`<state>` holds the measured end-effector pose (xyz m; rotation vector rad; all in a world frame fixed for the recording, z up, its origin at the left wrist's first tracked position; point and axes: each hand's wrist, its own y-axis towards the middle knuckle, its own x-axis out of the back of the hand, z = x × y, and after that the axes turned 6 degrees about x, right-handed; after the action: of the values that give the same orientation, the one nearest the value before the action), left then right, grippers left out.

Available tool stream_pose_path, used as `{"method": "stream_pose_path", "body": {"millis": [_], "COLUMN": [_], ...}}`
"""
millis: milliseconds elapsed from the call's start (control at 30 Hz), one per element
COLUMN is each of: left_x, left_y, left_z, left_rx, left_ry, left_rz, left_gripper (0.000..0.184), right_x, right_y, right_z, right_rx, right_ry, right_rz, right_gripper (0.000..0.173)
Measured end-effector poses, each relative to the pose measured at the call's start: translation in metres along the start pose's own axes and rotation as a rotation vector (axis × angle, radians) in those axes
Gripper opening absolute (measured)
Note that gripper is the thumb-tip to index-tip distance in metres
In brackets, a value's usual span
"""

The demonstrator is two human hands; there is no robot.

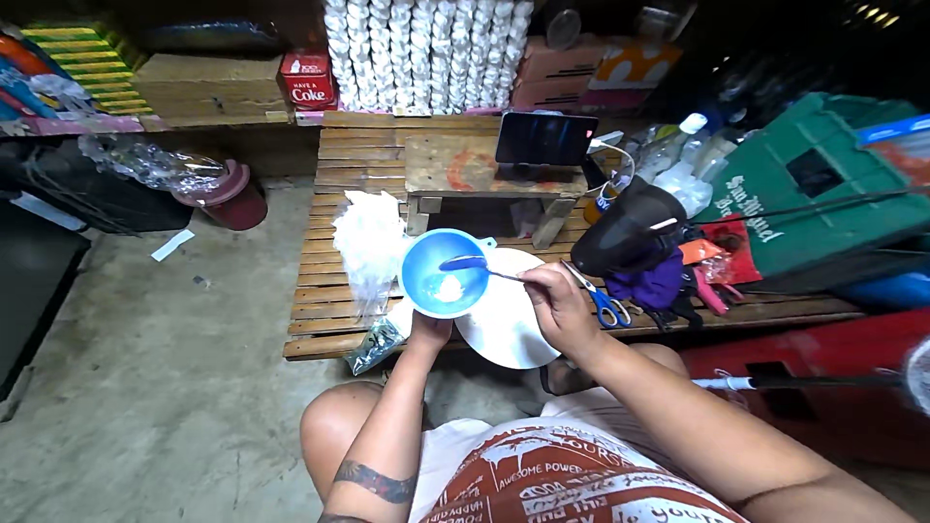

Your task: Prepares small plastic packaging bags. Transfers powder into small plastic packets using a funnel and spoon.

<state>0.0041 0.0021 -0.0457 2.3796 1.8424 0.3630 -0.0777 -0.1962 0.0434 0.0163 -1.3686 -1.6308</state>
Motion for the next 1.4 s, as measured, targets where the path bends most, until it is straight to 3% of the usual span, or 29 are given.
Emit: {"method": "stream_pose_path", "body": {"millis": [267, 433, 600, 800, 900, 967, 1033, 1233, 1400], "left_x": [0.002, 0.009, 0.014, 0.019, 0.023, 0.025, 0.023, 0.022, 0.024], "left_y": [0.0, 0.004, 0.01, 0.012, 0.015, 0.013, 0.014, 0.014, 0.015], "left_z": [0.001, -0.003, -0.006, -0.011, -0.01, -0.012, -0.009, -0.014, -0.005], "left_rx": [-0.118, -0.054, -0.036, -0.038, 0.044, -0.037, -0.016, 0.118, -0.004], "left_ry": [0.055, 0.139, 0.142, 0.117, 0.078, 0.098, 0.09, 0.022, 0.038], "left_rz": [-0.022, -0.021, 0.056, 0.083, 0.099, 0.09, 0.115, 0.114, 0.084], "left_gripper": [0.039, 0.042, 0.042, 0.046, 0.042, 0.044, 0.043, 0.045, 0.037], "right_x": [-0.001, 0.001, 0.007, 0.024, 0.032, 0.035, 0.038, 0.038, 0.033], "right_y": [-0.009, -0.01, -0.013, -0.027, -0.039, -0.046, -0.056, -0.079, -0.091], "right_z": [0.001, -0.001, -0.001, -0.009, -0.015, -0.023, -0.029, -0.051, -0.068], "right_rx": [-0.019, 0.0, -0.141, -0.225, -0.343, -0.438, -0.551, -0.866, -0.957], "right_ry": [0.023, 0.025, 0.104, 0.251, 0.326, 0.32, 0.297, 0.188, 0.044], "right_rz": [-0.022, -0.017, 0.015, -0.112, -0.188, -0.221, -0.233, -0.034, 0.239], "right_gripper": [0.016, 0.015, 0.019, 0.016, 0.018, 0.018, 0.019, 0.029, 0.028]}}
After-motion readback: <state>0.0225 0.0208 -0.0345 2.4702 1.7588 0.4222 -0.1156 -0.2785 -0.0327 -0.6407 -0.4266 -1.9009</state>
